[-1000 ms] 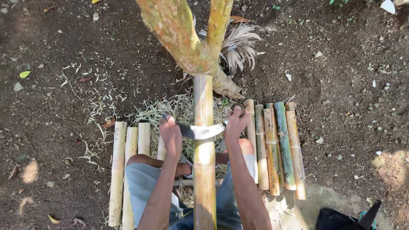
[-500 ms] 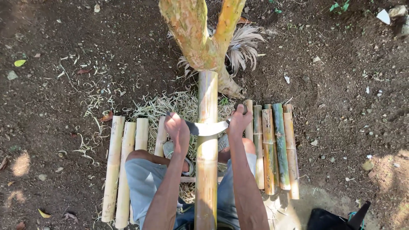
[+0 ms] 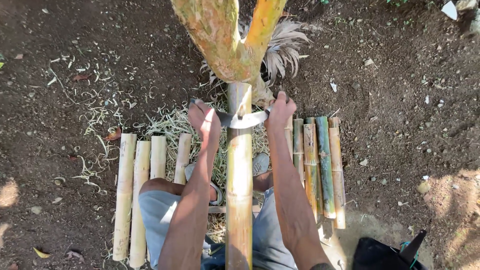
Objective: The recorder is using a drawknife-like sickle to shave the outer bark off a bamboo pole while it is supported against a tree.
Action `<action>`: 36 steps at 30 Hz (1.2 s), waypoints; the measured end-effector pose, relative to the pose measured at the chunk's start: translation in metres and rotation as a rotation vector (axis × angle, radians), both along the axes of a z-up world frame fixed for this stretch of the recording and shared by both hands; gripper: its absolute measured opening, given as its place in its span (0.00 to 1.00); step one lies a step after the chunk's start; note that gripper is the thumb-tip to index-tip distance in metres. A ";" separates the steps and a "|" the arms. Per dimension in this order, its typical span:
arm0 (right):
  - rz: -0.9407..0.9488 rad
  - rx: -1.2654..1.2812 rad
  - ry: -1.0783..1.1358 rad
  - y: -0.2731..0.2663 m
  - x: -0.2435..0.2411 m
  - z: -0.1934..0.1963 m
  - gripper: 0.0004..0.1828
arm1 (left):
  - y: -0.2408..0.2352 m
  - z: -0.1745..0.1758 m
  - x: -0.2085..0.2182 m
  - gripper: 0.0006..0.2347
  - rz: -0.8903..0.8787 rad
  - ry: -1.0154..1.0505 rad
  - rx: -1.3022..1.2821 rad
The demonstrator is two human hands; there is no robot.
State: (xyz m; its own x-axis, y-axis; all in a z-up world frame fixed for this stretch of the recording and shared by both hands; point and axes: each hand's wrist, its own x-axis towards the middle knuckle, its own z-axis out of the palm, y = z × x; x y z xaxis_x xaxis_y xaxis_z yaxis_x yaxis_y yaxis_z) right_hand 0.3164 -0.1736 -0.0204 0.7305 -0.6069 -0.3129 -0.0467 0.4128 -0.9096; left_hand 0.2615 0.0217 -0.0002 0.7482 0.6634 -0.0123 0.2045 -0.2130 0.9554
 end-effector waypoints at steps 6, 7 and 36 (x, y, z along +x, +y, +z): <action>-0.025 0.102 -0.126 -0.005 0.064 -0.030 0.12 | -0.004 -0.006 0.058 0.15 0.097 -0.124 0.112; -0.023 0.101 -0.129 -0.003 0.074 -0.021 0.12 | -0.003 0.002 0.070 0.15 0.098 -0.127 0.110; 0.035 -0.224 -0.066 0.006 -0.127 0.008 0.08 | 0.004 -0.017 -0.135 0.16 -0.041 -0.024 -0.249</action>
